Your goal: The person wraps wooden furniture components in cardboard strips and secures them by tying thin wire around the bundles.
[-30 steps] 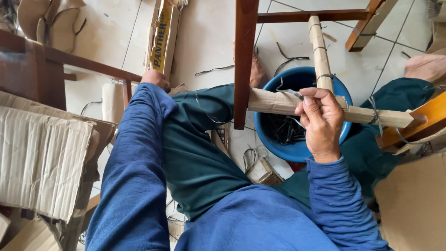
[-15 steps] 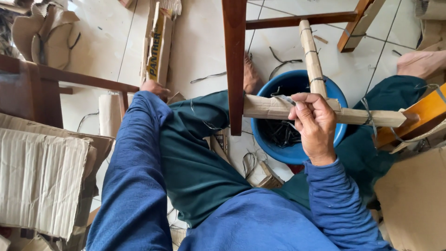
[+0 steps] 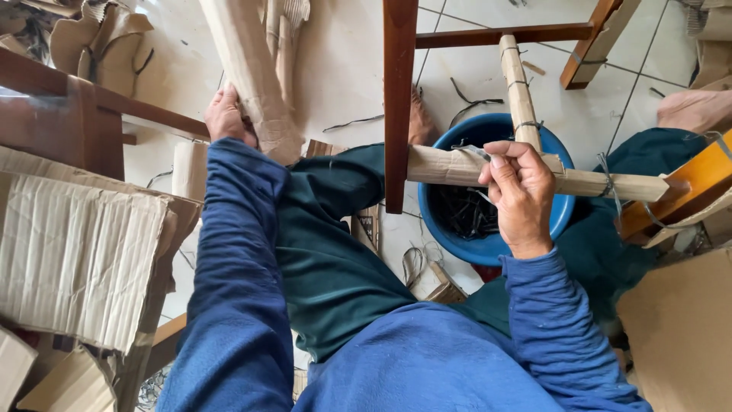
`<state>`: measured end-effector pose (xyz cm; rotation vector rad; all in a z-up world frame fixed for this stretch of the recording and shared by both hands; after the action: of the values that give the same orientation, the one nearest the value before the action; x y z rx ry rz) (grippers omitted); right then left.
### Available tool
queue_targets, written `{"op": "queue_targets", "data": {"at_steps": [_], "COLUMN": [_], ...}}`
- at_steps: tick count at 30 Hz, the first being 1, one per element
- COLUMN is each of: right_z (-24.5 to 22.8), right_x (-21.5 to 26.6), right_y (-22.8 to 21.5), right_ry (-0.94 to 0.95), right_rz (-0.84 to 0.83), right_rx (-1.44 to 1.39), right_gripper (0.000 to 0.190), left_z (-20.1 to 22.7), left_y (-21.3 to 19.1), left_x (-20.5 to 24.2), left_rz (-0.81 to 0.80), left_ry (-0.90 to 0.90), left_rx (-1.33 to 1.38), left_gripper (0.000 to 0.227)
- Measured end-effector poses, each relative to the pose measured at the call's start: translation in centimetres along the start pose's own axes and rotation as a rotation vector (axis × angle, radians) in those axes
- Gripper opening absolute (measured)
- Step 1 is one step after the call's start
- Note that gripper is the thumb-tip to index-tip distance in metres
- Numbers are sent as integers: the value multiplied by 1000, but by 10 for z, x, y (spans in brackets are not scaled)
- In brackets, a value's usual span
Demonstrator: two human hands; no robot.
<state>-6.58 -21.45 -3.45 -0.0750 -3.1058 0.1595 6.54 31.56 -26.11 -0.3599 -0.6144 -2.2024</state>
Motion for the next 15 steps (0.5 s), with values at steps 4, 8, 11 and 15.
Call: {"op": "queue_targets", "data": {"at_steps": [4, 8, 11, 15], "right_z": [-4, -28, -52, -52], "right_x": [1, 10, 16, 24], "right_y": [0, 14, 35, 64], "right_ry": [2, -6, -33, -107], "right_rz": [-26, -100, -210, -370], "right_rx": [-10, 38, 123, 170], "right_gripper": [17, 18, 22, 36], "left_z": [58, 42, 22, -10], "left_y": [48, 52, 56, 70], "left_x": [126, 158, 190, 232], "left_rz": [-32, -137, -226, -365], "left_ry": [-114, -113, -113, -119], "left_rx": [37, 69, 90, 116], "left_gripper": [21, 23, 26, 31]}}
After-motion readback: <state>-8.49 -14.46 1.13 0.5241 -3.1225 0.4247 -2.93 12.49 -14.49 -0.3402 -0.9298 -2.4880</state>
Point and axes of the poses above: each hand's wrist, its own x-axis away from the middle knuckle, its own y-axis out of the palm, z = x × y, the point moved 2 cm from there along -x, towards the middle knuckle, and after that the axes turned 9 degrees about x, right-handed, at the moved point
